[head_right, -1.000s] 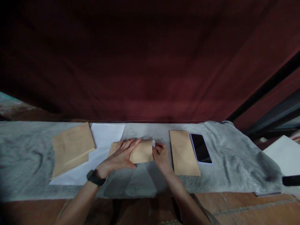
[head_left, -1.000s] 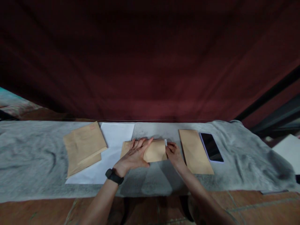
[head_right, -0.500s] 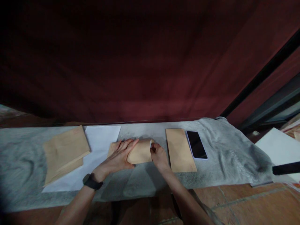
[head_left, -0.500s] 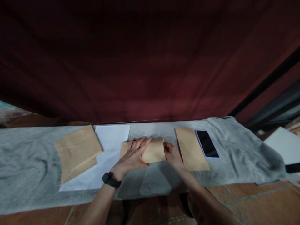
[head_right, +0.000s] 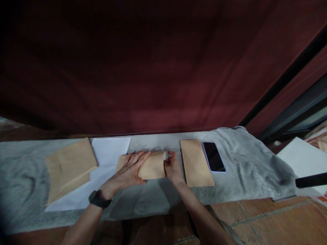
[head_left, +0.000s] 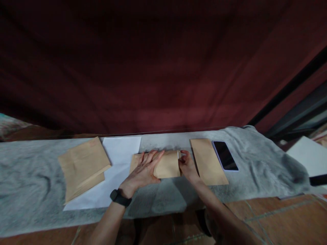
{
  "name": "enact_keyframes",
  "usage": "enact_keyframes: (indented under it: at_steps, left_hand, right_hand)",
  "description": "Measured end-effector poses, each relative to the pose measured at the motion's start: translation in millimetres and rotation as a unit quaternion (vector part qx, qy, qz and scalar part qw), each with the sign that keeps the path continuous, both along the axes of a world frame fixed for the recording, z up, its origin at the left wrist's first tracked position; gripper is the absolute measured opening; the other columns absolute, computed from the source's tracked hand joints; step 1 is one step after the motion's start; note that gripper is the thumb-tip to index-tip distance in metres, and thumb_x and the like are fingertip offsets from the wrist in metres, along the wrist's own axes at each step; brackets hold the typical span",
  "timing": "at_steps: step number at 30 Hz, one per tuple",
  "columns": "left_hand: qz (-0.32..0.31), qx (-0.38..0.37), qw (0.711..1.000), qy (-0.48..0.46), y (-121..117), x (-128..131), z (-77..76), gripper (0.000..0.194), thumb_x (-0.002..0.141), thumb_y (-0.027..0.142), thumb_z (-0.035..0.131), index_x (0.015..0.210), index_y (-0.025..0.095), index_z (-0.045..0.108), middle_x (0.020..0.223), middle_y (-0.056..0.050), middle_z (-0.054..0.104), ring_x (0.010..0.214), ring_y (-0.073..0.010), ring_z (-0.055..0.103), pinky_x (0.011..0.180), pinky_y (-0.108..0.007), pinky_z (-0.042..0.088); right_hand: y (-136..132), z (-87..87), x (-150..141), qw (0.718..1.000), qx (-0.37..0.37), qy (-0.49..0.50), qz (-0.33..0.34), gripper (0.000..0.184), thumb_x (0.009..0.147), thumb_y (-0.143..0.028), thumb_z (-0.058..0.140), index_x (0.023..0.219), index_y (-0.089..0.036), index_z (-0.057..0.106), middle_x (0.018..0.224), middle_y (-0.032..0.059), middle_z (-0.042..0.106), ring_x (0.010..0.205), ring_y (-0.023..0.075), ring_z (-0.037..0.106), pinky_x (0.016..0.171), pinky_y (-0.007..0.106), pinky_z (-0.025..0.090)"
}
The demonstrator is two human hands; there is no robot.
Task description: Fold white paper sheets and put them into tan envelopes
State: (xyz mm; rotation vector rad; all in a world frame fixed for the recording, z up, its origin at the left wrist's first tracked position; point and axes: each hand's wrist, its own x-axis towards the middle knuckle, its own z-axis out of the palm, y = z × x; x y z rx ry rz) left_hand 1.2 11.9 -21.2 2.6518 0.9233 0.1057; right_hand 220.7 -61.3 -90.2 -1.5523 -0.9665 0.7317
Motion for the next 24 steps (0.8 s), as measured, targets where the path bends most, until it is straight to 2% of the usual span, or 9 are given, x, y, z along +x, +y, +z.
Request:
enact_keyframes:
  at_steps: [3,7,11,14,16,18,20,22,24]
  left_hand:
    - [0.001,-0.003,1.000,0.008,0.3,-0.5,0.2,0.119,0.068,0.037,0.083,0.163,0.031,0.012,0.166,-0.012,0.025,0.156,-0.0335,0.016,0.126,-0.056,0.004]
    - [0.021,0.002,0.999,-0.025,1.9,0.6,3.0,0.117,0.071,0.047,0.083,0.163,0.031,0.012,0.171,-0.012,0.011,0.157,-0.0367,0.003,0.125,-0.060,0.005]
    - [0.168,0.024,0.969,-0.178,5.0,9.2,3.7,0.088,0.091,0.050,0.065,0.162,0.031,0.016,0.171,-0.011,0.010,0.158,-0.0329,0.005,0.126,-0.057,0.009]
    - [0.325,-0.044,0.882,-0.338,1.4,21.4,-3.0,0.083,0.090,0.044,0.067,0.159,0.027,0.025,0.168,-0.013,0.017,0.156,-0.0321,0.017,0.124,-0.049,0.024]
    - [0.390,-0.170,0.799,-0.426,-8.4,31.1,-9.0,0.091,0.085,0.040,0.075,0.159,0.027,0.025,0.161,-0.015,0.032,0.148,-0.0321,0.036,0.118,-0.046,0.038]
    - [0.389,-0.347,0.706,-0.479,-23.3,40.8,-13.4,0.100,0.081,0.037,0.079,0.161,0.028,0.019,0.142,-0.014,0.055,0.125,-0.0281,0.061,0.103,-0.042,0.052]
    - [0.349,-0.492,0.633,-0.485,-39.3,49.2,-14.8,0.104,0.077,0.028,0.083,0.160,0.026,0.020,0.118,-0.010,0.069,0.100,-0.0241,0.072,0.087,-0.038,0.060]
    - [0.319,-0.553,0.597,-0.486,-50.9,54.8,-13.8,0.096,0.074,0.017,0.082,0.155,0.024,0.030,0.101,-0.006,0.074,0.082,-0.0200,0.074,0.077,-0.032,0.061]
    - [0.318,-0.555,0.591,-0.491,-54.8,56.0,-11.9,0.088,0.073,0.009,0.077,0.151,0.023,0.038,0.091,-0.002,0.075,0.071,-0.0157,0.072,0.070,-0.026,0.059]
  right_hand:
    - [0.0,9.0,0.2,0.991,-0.023,0.128,0.019,0.033,0.067,-0.032,0.063,0.099,-0.022,0.064,0.070,-0.0017,0.067,0.066,0.0192,0.065,0.063,0.028,0.052]
    - [-6.1,20.8,3.1,0.980,-0.049,0.187,0.042,0.023,0.066,-0.038,0.065,0.081,-0.021,0.065,0.073,0.0025,0.072,0.067,0.0221,0.068,0.061,0.030,0.052]
    - [-12.4,26.1,6.0,0.947,-0.034,0.318,0.004,0.029,0.059,-0.036,0.071,0.084,-0.023,0.064,0.079,0.0026,0.074,0.074,0.0236,0.071,0.064,0.031,0.054]
    - [-14.6,27.8,3.8,0.934,-0.010,0.357,-0.002,0.028,0.058,-0.035,0.074,0.082,-0.026,0.063,0.087,0.0014,0.075,0.084,0.0232,0.071,0.072,0.032,0.056]
    - [-15.2,28.1,-0.3,0.928,0.001,0.372,0.001,0.027,0.059,-0.034,0.077,0.080,-0.026,0.063,0.088,0.0000,0.075,0.087,0.0227,0.071,0.077,0.033,0.056]
    - [-15.6,27.7,-6.3,0.921,0.014,0.389,0.004,0.028,0.057,-0.032,0.080,0.079,-0.027,0.064,0.084,-0.0017,0.074,0.086,0.0220,0.070,0.081,0.034,0.057]
    - [-16.3,27.4,-13.2,0.917,0.022,0.399,0.007,0.029,0.056,-0.031,0.083,0.077,-0.026,0.064,0.080,-0.0026,0.073,0.083,0.0211,0.070,0.082,0.034,0.057]
    - [-18.0,28.3,-19.3,0.917,0.019,0.398,0.012,0.028,0.057,-0.032,0.084,0.077,-0.026,0.065,0.080,-0.0020,0.073,0.080,0.0204,0.070,0.080,0.034,0.057]
    - [-20.6,31.1,-22.2,0.920,0.008,0.391,0.020,0.028,0.059,-0.033,0.084,0.078,-0.024,0.066,0.081,-0.0006,0.074,0.078,0.0201,0.069,0.076,0.033,0.057]
